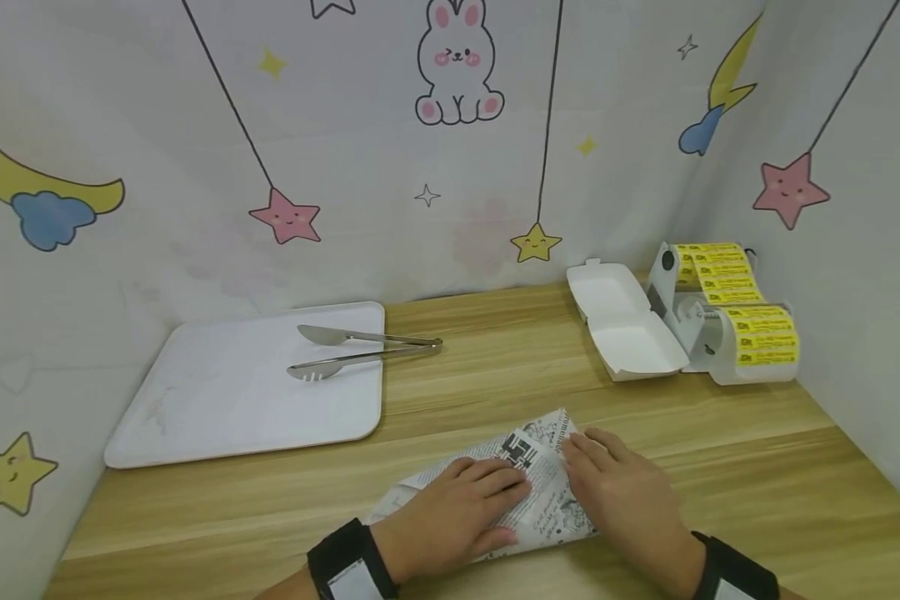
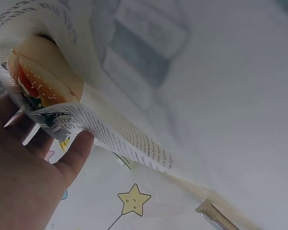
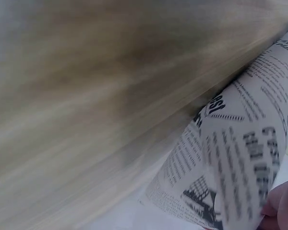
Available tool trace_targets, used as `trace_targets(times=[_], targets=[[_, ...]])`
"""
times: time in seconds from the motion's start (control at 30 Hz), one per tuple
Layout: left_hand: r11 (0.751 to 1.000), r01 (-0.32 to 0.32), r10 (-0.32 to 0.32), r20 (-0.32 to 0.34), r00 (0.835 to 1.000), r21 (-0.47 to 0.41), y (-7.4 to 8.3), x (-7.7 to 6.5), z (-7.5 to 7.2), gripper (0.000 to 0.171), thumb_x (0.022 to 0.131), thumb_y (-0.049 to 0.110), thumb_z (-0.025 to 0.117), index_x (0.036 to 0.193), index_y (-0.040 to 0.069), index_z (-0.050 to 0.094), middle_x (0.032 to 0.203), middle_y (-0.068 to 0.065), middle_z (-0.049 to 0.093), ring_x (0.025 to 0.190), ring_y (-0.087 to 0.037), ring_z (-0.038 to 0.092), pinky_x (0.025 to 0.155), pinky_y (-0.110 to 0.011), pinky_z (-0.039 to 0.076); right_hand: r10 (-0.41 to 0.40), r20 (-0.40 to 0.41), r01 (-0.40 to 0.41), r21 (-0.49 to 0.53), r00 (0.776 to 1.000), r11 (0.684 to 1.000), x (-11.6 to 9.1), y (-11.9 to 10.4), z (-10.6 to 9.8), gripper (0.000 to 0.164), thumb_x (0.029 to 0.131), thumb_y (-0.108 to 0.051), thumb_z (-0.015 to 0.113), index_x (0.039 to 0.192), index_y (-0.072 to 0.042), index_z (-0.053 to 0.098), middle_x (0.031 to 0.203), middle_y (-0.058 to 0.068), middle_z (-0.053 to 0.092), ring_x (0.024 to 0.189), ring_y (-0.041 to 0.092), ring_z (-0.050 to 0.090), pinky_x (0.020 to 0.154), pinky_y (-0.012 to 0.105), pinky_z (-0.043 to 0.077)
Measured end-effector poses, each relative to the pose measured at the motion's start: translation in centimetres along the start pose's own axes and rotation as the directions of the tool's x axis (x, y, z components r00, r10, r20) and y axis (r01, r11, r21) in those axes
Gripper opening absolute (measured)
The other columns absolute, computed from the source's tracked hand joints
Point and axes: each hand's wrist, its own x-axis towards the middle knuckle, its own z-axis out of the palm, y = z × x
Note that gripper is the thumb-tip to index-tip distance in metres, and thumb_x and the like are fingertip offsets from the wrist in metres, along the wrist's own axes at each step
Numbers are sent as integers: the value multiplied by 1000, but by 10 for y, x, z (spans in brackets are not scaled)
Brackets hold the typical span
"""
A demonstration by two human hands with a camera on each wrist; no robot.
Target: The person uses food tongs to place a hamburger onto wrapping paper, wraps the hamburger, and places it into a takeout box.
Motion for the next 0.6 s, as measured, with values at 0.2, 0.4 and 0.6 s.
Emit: trace_targets(times=[0.2,0.4,0.6], targets=[[1000,6,-6,8,1000,3,0,-1,1,54,108,51,40,149,18,53,149,4,51,140,-16,44,106,-41,46,-133,-33,130,-70,991,989,9,-16,12,66,114,-23,17,99,2,76,92,11,63,81,27,59,61,38,50],[1000,-2,2,-1,1000,12,1,-2,1,56,108,50,41,151,16,50,150,2,50,140,-17,44,108,-39,45,-206,139,212,-28,969,977,9,-22,11,32,102,-12,46,110,1,74,99,9,61,87,23,53,68,35,46],[999,21,-22,-23,999,-26,2,-5,1,56,107,48,46,150,14,52,148,-9,47,138,-21,45,114,-36,39,-211,226,210,29,951,977,8,-20,9,38,76,-4,82,113,-2,74,103,5,63,92,19,52,72,33,47]])
